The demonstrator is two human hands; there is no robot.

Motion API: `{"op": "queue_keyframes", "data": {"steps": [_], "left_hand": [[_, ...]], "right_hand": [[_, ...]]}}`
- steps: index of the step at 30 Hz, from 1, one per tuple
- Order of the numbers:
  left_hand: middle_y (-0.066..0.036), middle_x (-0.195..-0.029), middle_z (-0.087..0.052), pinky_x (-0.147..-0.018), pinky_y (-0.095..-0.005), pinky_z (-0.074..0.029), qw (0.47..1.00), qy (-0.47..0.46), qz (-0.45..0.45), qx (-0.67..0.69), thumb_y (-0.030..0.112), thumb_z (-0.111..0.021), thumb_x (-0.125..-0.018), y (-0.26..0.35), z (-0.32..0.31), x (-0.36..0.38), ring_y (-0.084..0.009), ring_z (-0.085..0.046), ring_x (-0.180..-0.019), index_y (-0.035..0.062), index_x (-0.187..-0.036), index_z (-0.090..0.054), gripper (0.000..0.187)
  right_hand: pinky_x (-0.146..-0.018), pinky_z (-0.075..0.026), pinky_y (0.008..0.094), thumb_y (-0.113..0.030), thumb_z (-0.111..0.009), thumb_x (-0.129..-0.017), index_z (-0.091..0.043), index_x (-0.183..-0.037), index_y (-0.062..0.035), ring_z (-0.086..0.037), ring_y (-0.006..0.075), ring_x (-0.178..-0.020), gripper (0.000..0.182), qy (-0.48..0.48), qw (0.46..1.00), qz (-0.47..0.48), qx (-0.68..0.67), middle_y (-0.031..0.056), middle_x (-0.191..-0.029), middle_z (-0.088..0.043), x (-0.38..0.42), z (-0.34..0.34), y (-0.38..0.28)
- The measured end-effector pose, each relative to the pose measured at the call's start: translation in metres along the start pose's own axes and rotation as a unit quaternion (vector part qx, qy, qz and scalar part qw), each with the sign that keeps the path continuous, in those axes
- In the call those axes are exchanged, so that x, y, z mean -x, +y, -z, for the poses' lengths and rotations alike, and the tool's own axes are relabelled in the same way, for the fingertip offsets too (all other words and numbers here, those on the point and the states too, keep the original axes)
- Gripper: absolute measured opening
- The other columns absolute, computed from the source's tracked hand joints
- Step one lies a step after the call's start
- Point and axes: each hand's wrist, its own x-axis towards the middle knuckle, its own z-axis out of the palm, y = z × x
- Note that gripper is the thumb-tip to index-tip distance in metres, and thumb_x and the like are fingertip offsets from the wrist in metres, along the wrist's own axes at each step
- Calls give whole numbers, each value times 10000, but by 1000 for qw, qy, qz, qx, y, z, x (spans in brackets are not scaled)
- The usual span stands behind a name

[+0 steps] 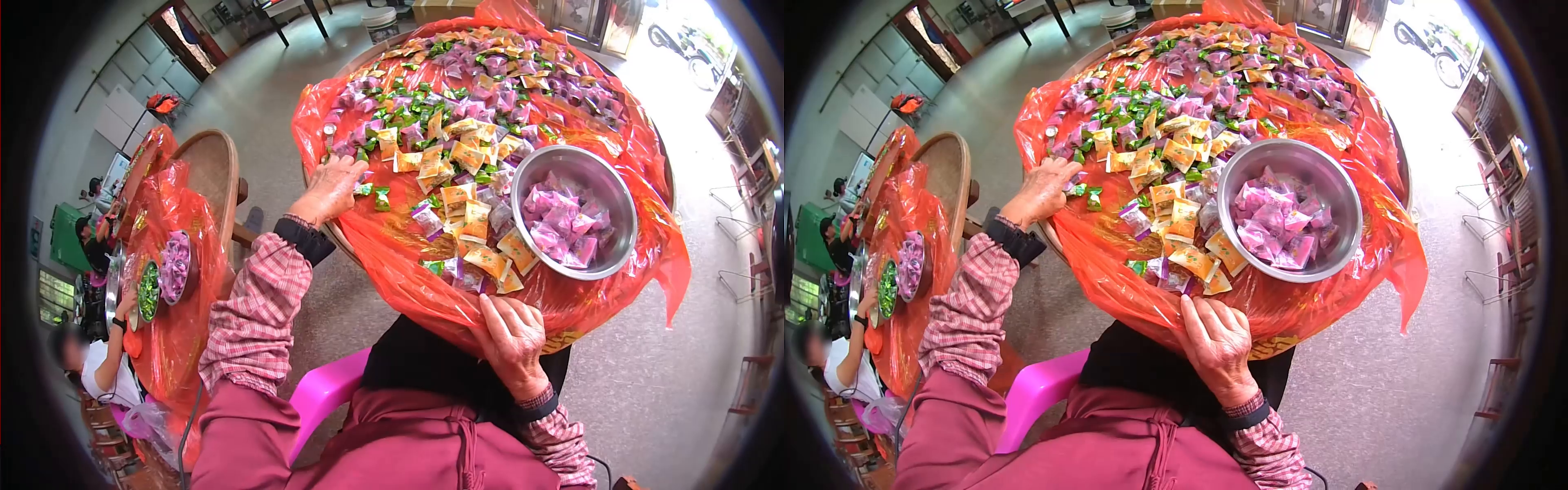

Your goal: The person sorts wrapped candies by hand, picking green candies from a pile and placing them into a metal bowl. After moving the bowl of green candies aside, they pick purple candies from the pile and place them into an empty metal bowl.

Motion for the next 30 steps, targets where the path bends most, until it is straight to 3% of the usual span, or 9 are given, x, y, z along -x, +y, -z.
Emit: {"op": "queue_keyframes", "data": {"steps": [6, 10, 13, 16, 18, 20, 24, 29, 30], "left_hand": [[-144, -1033, -665, -909, -481, -526, 1000, -13, -10, 26, 15, -590, -797, -2, -7, -6, -356, -642, -1024, 81, -1156, -668, 373], [-176, -947, -697, -795, -457, -544, 980, 76, 9, 184, 99, -626, -853, 13, 10, -8, -344, -696, -875, 31, -1108, -679, 270], [-134, -879, -707, -697, -369, -537, 928, 133, -31, 347, 199, -677, -910, 61, 29, -25, -223, -687, -752, 16, -1102, -686, 266], [-33, -956, -677, -656, -274, -523, 832, 50, -50, 550, 141, -694, -933, 136, 48, -41, -91, -617, -754, 30, -1174, -670, 267], [-59, -1078, -656, -732, -269, -539, 765, 31, -95, 637, 111, -736, -913, 180, 58, -47, -90, -619, -890, 42, -1287, -615, 399], [-99, -1171, -641, -804, -281, -554, 750, -11, -103, 653, 116, -760, -898, 205, 74, -47, -125, -623, -1008, 45, -1348, -582, 489], [-115, -1239, -631, -871, -313, -561, 840, 104, -116, 520, 168, -804, -872, 175, 62, -55, -182, -638, -1061, 49, -1396, -554, 592], [-218, -1269, -656, -972, -419, -532, 942, 206, 73, 255, 314, -776, -837, 29, 8, -58, -326, -666, -1128, -14, -1336, -589, 626], [-240, -1266, -649, -981, -456, -522, 955, 175, 120, 209, 322, -737, -853, 8, 7, -54, -375, -653, -1139, 1, -1285, -593, 557]], "right_hand": [[-842, -506, 396, -170, -830, -753, -691, -1201, -17, -680, 260, -996, 493, -5, 1000, -5, 4, 93, -1103, -707, 0, 0, -1], [-842, -505, 394, -169, -832, -752, -691, -1201, -17, -681, 259, -994, 494, -7, 1000, -5, 3, 92, -1102, -707, -1, 0, -2], [-843, -505, 392, -166, -830, -754, -691, -1201, -18, -682, 258, -991, 491, -5, 1000, -4, 7, 91, -1104, -708, -1, -1, -2], [-848, -504, 393, -165, -824, -760, -691, -1206, -22, -682, 255, -996, 487, -9, 1000, -7, 10, 88, -1110, -709, -1, 0, -2], [-853, -502, 394, -167, -816, -769, -690, -1214, -26, -681, 253, -1002, 483, -14, 1000, -10, 11, 85, -1116, -710, 0, 0, -1], [-858, -502, 395, -172, -813, -773, -688, -1220, -30, -679, 252, -1010, 485, -15, 1000, -9, 13, 86, -1119, -710, 2, -2, 0], [-857, -502, 396, -176, -813, -773, -688, -1221, -35, -678, 254, -1016, 486, -7, 1000, -3, 9, 93, -1123, -708, 3, -3, 2], [-849, -501, 391, -182, -818, -760, -687, -1220, -29, -677, 248, -1013, 502, -3, 1000, -6, -3, 89, -1119, -705, 2, -1, 1], [-849, -501, 391, -182, -818, -760, -687, -1220, -29, -677, 248, -1013, 502, -4, 1000, -7, -4, 89, -1119, -705, 2, -1, 1]]}}
